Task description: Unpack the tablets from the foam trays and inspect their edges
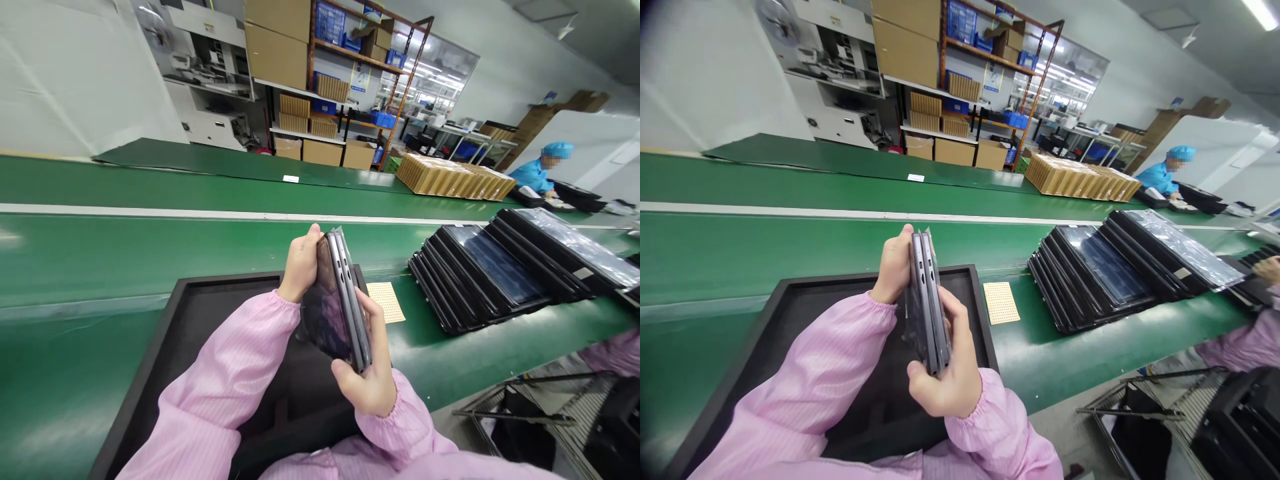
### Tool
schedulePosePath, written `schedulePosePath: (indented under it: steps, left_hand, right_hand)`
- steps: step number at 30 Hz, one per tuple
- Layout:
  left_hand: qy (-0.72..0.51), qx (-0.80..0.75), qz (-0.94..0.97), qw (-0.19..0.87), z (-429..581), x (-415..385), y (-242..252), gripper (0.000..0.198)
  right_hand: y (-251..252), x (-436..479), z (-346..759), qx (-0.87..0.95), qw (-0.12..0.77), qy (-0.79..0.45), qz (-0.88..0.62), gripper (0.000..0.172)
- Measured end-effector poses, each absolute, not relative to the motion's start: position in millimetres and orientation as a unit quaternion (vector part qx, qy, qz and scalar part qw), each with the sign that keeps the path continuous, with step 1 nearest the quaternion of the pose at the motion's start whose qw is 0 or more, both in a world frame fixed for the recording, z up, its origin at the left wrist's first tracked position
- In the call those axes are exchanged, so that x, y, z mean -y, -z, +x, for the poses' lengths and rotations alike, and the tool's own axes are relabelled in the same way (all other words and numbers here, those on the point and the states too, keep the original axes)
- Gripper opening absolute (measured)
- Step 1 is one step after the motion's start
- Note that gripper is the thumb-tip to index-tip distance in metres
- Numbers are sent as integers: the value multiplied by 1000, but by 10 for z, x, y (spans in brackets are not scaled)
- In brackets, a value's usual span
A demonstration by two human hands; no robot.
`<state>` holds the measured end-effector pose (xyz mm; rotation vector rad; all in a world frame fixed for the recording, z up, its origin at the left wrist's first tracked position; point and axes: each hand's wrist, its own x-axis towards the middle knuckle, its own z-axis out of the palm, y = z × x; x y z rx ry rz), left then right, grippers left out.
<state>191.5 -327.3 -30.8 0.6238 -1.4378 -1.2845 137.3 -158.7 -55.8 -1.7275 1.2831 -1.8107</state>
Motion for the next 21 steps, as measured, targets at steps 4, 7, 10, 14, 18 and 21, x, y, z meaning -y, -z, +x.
schedulePosePath:
  steps: [4, 7, 10, 14, 18, 21]
  left_hand:
    - [551, 601, 244, 525, 1906, 3237, 314, 66]
    - [565, 601, 241, 513, 1929, 3224, 320, 67]
    - [572, 606, 239, 498, 1959, 3205, 309, 69]
    - [579, 610, 236, 487, 1983, 3168, 266, 71]
    - [598, 605, 228, 474, 1990, 3138, 220, 71]
    - [601, 606, 228, 468, 1991, 3140, 218, 71]
  right_hand:
    - [593, 1507, 1388, -439, 176, 648, -597, 70]
    - [592, 1467, 1427, -437, 200, 646, -593, 67]
    - [578, 1446, 1452, -434, 212, 640, -597, 65]
    - [571, 1417, 1471, -427, 230, 644, -591, 61]
    - [567, 1383, 1499, -431, 243, 647, -580, 58]
    - [559, 1374, 1512, -433, 250, 648, -574, 55]
